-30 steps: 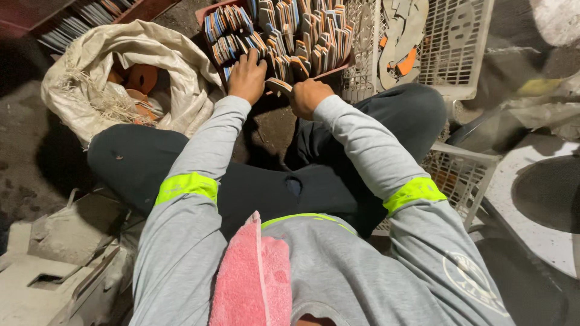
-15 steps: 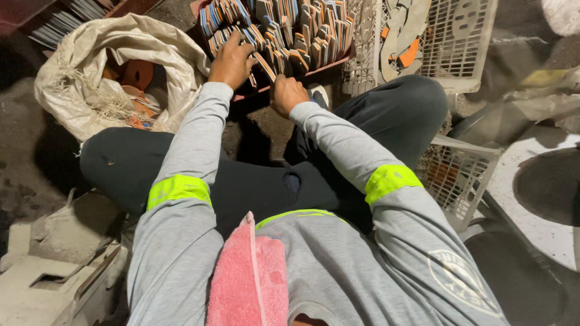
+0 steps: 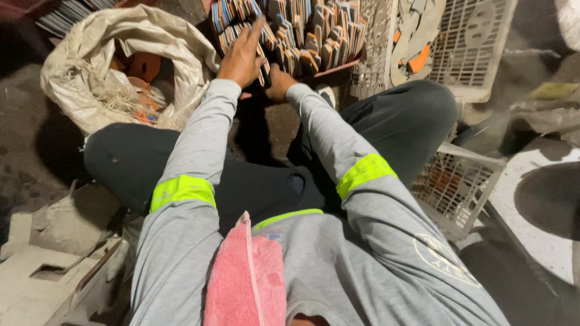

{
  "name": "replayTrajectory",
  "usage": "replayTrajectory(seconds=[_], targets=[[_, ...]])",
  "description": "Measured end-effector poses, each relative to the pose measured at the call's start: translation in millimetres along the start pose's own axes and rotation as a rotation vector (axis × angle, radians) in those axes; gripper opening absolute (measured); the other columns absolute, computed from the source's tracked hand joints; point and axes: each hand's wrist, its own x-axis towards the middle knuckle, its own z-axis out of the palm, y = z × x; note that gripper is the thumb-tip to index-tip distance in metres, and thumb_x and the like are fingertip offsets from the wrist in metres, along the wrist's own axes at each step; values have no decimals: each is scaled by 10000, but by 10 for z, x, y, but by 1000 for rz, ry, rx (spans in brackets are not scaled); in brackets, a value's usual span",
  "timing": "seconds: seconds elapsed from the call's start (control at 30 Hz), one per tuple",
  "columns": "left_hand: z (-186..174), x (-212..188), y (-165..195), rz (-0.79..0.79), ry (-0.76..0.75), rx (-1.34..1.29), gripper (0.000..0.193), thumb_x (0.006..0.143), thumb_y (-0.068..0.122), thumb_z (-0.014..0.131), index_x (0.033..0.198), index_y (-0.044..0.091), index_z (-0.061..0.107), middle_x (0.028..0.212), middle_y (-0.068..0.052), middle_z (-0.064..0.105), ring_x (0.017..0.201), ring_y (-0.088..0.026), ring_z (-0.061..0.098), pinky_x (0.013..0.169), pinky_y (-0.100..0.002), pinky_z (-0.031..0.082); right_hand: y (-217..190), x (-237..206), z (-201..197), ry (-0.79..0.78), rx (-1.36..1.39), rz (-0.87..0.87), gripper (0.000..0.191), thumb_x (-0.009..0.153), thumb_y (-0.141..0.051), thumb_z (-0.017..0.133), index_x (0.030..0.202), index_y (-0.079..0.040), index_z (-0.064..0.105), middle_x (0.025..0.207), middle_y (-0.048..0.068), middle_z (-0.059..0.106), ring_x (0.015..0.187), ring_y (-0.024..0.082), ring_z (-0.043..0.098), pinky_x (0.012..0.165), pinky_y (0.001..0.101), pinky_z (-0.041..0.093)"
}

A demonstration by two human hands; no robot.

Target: The person sits on the floor and repeatedly picks small rectangular tiles from a sack, briefly inspects them, and places them into a red tray. The person also moves a white plastic crate to the side to clear space.

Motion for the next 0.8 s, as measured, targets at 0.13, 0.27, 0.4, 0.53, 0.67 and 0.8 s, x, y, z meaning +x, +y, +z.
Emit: replayTrajectory(seconds=[0.13,0.27,0.4,0.53,0.67,0.8], targets=[[12,10,41,-17,-50,22,762,862,87,836,1524,46,462,1478,-255,487,1261,-471,591,1084,-493,500,33,-65,75,11,-41,-54,686,765,-87,751,1313,96,380,1069,382,668,1079,512,659,929,500,537],[40,-68,74,7,-43,38,624,864,138,846,1405,49,547,1539,-343,364,1247,-508,564,1051,-486,490,135,-17,249,222,8,-298,744,684,-92,822,1258,82,382,1080,388,662,1038,554,634,877,518,530],[43,-130,54,11,87,-2,567,856,119,790,1376,12,593,1426,-312,443,1166,-503,589,988,-485,499,333,126,236,-24,-44,-85,570,847,-157,746,1285,51,446,1112,351,677,1063,503,661,927,510,541],[-187,-136,-326,-81,441,-1,195,963,91,705,1156,66,713,1199,-167,700,1107,-334,705,986,-416,560,173,28,-264,-277,-583,-109,357,974,-266,653,1199,11,635,1123,286,715,1061,447,691,963,484,559],[-669,-405,-1211,-557,727,-144,92,807,83,691,826,69,779,836,-107,789,724,-240,736,683,-366,572,-233,-582,-1341,-97,-488,-219,388,1013,-235,616,1319,4,615,1157,261,699,1042,416,681,939,494,536],[-815,-773,-1844,-684,556,-19,138,876,178,709,853,73,796,959,-137,798,875,-328,738,776,-425,552,185,-1292,-2498,310,-149,-418,203,1130,-124,657,1253,37,651,1017,168,726,790,286,700,717,391,562]])
